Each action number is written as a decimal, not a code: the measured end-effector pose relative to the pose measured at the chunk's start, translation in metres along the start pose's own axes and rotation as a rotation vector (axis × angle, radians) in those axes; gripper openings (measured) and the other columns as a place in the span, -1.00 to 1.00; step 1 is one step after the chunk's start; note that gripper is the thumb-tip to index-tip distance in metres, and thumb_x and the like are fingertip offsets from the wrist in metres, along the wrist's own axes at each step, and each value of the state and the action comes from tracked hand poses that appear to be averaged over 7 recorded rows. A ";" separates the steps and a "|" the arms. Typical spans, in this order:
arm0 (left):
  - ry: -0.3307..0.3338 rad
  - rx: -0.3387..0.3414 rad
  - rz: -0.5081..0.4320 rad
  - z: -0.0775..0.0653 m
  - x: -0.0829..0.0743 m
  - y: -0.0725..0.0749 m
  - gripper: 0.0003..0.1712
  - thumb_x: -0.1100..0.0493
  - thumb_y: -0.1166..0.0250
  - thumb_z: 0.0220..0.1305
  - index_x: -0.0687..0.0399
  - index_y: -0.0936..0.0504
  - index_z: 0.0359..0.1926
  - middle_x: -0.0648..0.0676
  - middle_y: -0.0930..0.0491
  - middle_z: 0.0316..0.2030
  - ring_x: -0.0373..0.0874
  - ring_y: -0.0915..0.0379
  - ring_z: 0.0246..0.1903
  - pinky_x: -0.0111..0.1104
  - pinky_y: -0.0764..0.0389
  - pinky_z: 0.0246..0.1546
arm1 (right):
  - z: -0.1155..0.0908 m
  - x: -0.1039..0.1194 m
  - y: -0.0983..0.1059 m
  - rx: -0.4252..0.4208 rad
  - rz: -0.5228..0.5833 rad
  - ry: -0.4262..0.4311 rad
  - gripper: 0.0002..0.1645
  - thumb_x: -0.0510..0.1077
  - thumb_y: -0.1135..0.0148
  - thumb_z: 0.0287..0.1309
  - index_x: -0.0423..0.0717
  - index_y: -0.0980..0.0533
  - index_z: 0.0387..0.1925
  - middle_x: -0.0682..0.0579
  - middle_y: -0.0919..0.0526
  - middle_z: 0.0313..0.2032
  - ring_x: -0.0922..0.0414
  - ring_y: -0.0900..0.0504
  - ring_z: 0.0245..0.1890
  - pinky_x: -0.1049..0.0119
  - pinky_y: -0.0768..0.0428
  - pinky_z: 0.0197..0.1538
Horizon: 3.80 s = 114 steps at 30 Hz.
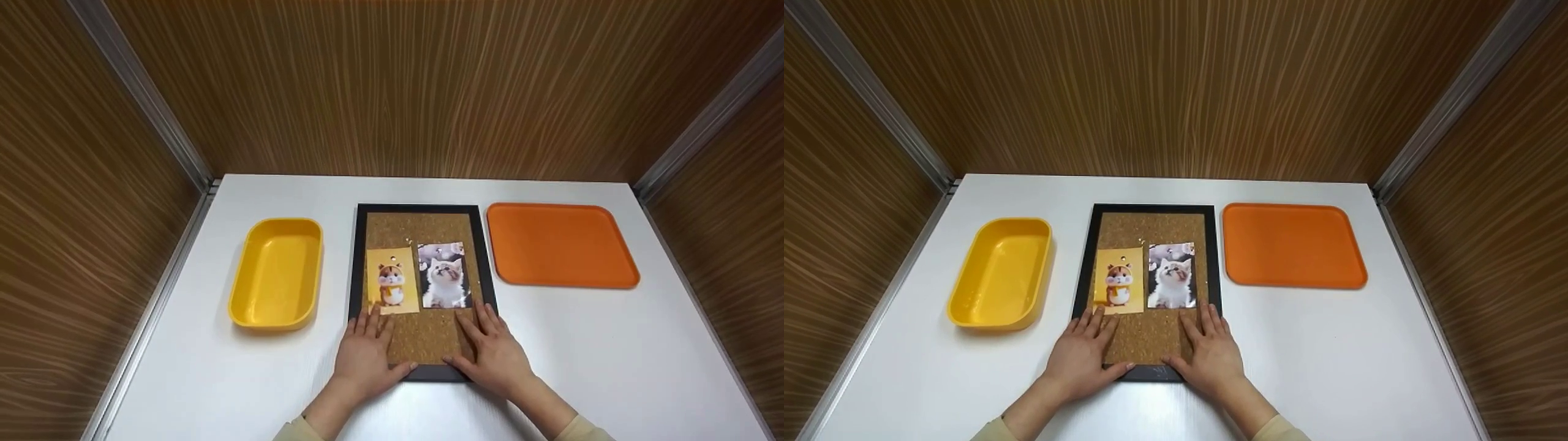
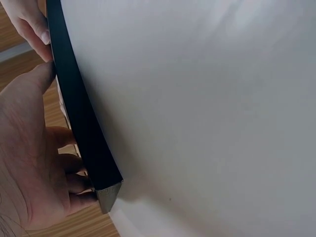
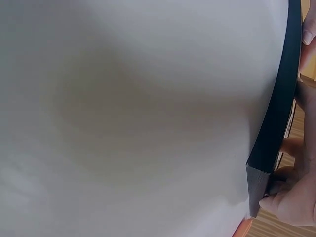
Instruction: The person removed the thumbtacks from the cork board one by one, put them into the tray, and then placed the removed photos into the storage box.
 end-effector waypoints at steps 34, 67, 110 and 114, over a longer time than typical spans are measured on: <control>0.007 0.097 -0.025 -0.002 -0.004 0.027 0.16 -0.68 -0.12 0.24 0.09 -0.48 0.52 0.38 -0.32 0.51 0.37 -0.18 0.52 0.15 -0.32 0.48 | -0.002 0.009 0.022 0.125 -0.017 -0.052 0.16 0.63 -0.21 0.21 -0.05 -0.39 0.56 -0.37 -0.12 0.60 -0.32 -0.11 0.60 -0.23 -0.24 0.56; -0.149 0.035 -0.058 0.029 -0.022 0.059 0.06 -0.56 -0.10 0.39 0.05 -0.34 0.61 0.27 -0.25 0.57 0.24 -0.15 0.56 0.05 -0.17 0.58 | -0.001 0.010 0.023 0.121 -0.027 -0.052 0.13 0.61 -0.22 0.21 -0.06 -0.42 0.53 -0.38 -0.16 0.59 -0.31 -0.12 0.60 -0.23 -0.26 0.55; -0.351 -0.083 -0.036 0.113 -0.047 0.017 -0.28 -0.29 -0.05 0.60 0.00 -0.45 0.55 0.09 -0.37 0.53 0.06 -0.24 0.54 -0.14 -0.17 0.59 | -0.003 0.013 0.026 0.074 -0.038 -0.010 0.12 0.59 -0.25 0.21 -0.05 -0.42 0.53 -0.39 -0.19 0.57 -0.32 -0.17 0.58 -0.23 -0.30 0.53; -0.383 -0.097 -0.007 0.112 -0.049 0.012 -0.30 -0.28 -0.03 0.61 0.00 -0.50 0.51 0.09 -0.40 0.51 0.06 -0.27 0.52 -0.14 -0.19 0.58 | -0.004 0.012 0.025 0.078 -0.036 -0.016 0.11 0.58 -0.26 0.21 -0.05 -0.43 0.53 -0.39 -0.18 0.57 -0.31 -0.16 0.58 -0.22 -0.29 0.53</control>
Point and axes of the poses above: each hand's wrist, its own z-axis towards the middle knuckle, its own y-axis out of the back of the hand, x = y × z, the point moved 6 cm from there along z, towards the middle knuckle
